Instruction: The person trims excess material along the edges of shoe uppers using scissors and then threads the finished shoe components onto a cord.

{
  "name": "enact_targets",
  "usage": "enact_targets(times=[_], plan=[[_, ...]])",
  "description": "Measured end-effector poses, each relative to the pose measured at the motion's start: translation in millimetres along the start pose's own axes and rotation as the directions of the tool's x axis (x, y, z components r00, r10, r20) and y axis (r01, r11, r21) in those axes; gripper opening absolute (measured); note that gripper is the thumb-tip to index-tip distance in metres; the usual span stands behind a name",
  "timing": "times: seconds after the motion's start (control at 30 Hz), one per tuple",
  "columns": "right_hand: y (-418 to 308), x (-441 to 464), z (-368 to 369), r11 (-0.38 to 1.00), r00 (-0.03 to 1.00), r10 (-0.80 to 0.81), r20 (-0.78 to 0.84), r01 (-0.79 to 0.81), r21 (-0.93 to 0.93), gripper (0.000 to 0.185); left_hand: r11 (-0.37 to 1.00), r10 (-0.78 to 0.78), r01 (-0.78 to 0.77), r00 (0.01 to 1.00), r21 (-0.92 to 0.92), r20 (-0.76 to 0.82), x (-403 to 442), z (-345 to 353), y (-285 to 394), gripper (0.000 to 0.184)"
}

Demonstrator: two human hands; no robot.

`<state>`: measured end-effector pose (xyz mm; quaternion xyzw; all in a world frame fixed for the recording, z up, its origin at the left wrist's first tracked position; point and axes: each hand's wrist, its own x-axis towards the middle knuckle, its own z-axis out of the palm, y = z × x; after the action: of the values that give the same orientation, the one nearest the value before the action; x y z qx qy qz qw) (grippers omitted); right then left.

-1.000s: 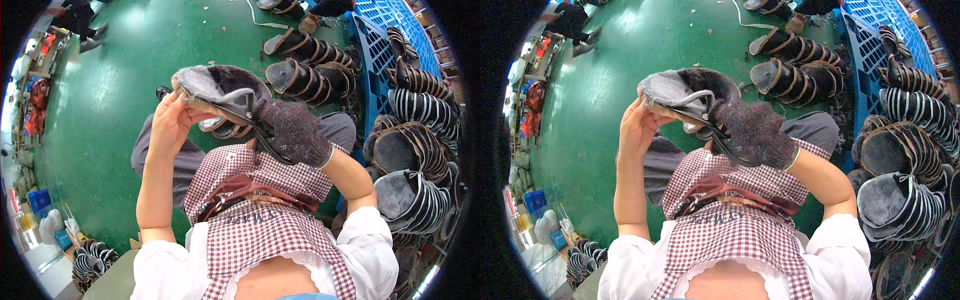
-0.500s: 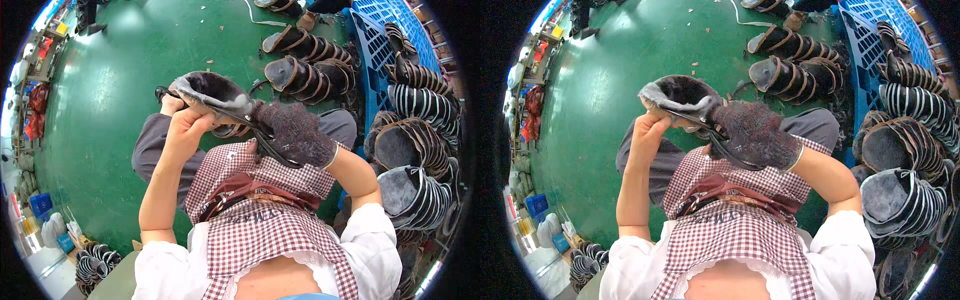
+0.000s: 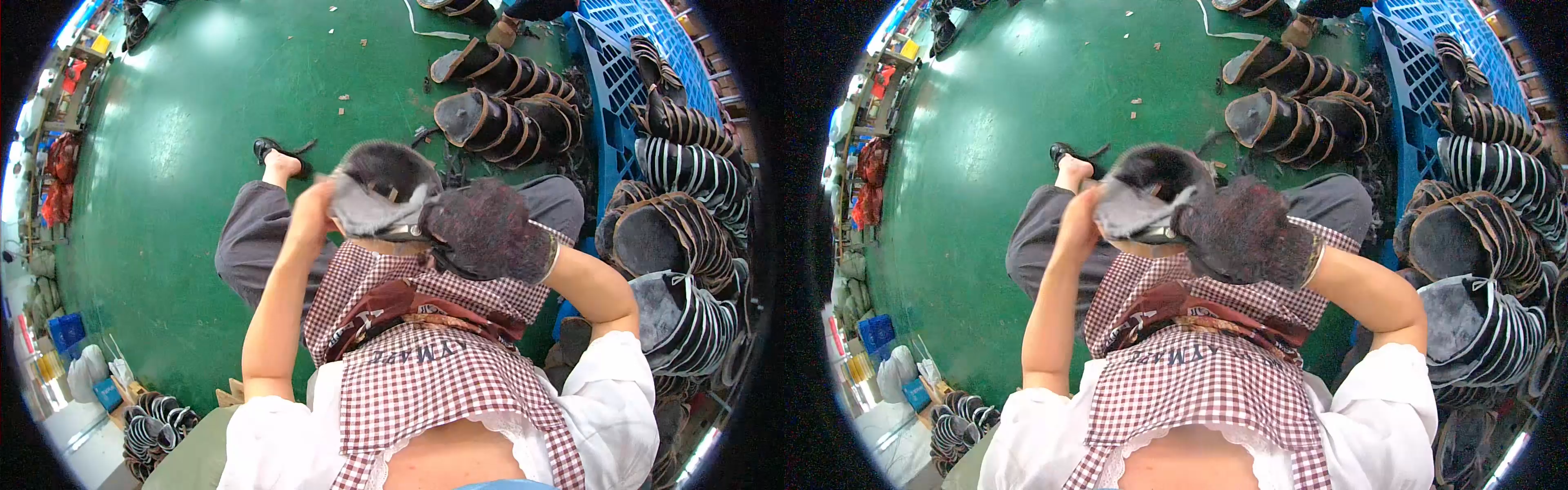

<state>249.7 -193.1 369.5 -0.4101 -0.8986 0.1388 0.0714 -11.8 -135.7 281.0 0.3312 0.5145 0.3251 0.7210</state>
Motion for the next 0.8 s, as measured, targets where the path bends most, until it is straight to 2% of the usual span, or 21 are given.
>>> enact_targets(times=[0.03,0.07,0.1,0.17,0.2,0.23,0.27,0.3,0.33,0.37,0.4,0.43,0.53,0.6,0.7,0.77,0.8], plan=[[-2,-3,5,0.997,0.997,-0.004,0.078,0.009,-0.07,0.04,0.993,-0.046,0.044,0.999,0.106,0.024,11,0,-17,0.023],[-3,-8,6,0.99,0.997,-0.075,0.022,0.077,-0.115,0.027,0.993,-0.121,0.12,0.987,0.013,0.101,17,0,-30,0.02],[-1,-14,6,0.991,0.998,-0.064,0.03,0.067,-0.114,0.027,0.979,-0.112,0.128,0.988,-0.16,0.107,20,6,-44,0.02],[4,-31,6,0.997,0.994,0.073,0.081,-0.071,-0.029,0.045,0.9,-0.01,0.046,0.996,-0.433,0.085,12,21,-52,0.02],[11,-38,11,0.99,0.984,0.068,0.164,-0.047,-0.134,0.049,0.87,0.05,0.006,0.994,-0.493,0.101,7,24,-51,0.021],[16,-41,16,0.99,0.981,0.089,0.172,-0.067,-0.127,0.049,0.833,0.109,-0.03,0.988,-0.553,0.112,2,25,-47,0.023],[21,-45,20,0.991,0.991,0.129,0.038,-0.13,0.018,0.05,0.817,0.113,-0.026,0.987,-0.576,0.115,-1,26,-38,0.025],[26,-52,20,0.971,0.977,0.193,-0.086,-0.178,0.16,0.052,0.857,0.132,-0.037,0.98,-0.514,0.148,-7,28,-25,0.026],[26,-53,10,0.977,0.983,0.152,-0.1,-0.134,0.167,0.056,0.885,0.175,-0.118,0.981,-0.45,0.087,-14,38,-12,0.029],[23,-48,2,0.973,0.981,0.181,-0.073,-0.169,0.156,0.056,0.871,0.265,-0.164,0.951,-0.463,0.162,-13,34,-8,0.029],[19,-40,-1,0.973,0.974,0.166,-0.157,-0.136,0.185,0.056,0.889,0.241,-0.183,0.967,-0.42,0.088,-17,41,4,0.027],[18,-41,-2,0.973,0.957,0.143,-0.251,-0.091,0.21,0.056,0.863,0.334,-0.221,0.924,-0.455,0.185,-15,38,7,0.026],[25,-50,10,0.953,0.968,0.167,-0.185,-0.11,0.284,0.06,0.867,0.36,-0.282,0.924,-0.41,0.127,-15,40,17,0.026],[23,-50,6,0.947,0.967,0.175,-0.183,-0.114,0.301,0.061,0.834,0.412,-0.285,0.891,-0.472,0.19,-15,37,18,0.026],[22,-41,-1,0.944,0.965,0.176,-0.194,-0.109,0.312,0.063,0.851,0.403,-0.314,0.905,-0.422,0.138,-19,39,16,0.026],[19,-35,-2,0.934,0.956,0.258,-0.137,-0.211,0.287,0.062,0.868,0.402,-0.338,0.908,-0.364,0.117,-27,52,19,0.025],[20,-34,-4,0.938,0.957,0.252,-0.146,-0.203,0.282,0.062,0.859,0.435,-0.368,0.892,-0.355,0.127,-30,55,20,0.024]])
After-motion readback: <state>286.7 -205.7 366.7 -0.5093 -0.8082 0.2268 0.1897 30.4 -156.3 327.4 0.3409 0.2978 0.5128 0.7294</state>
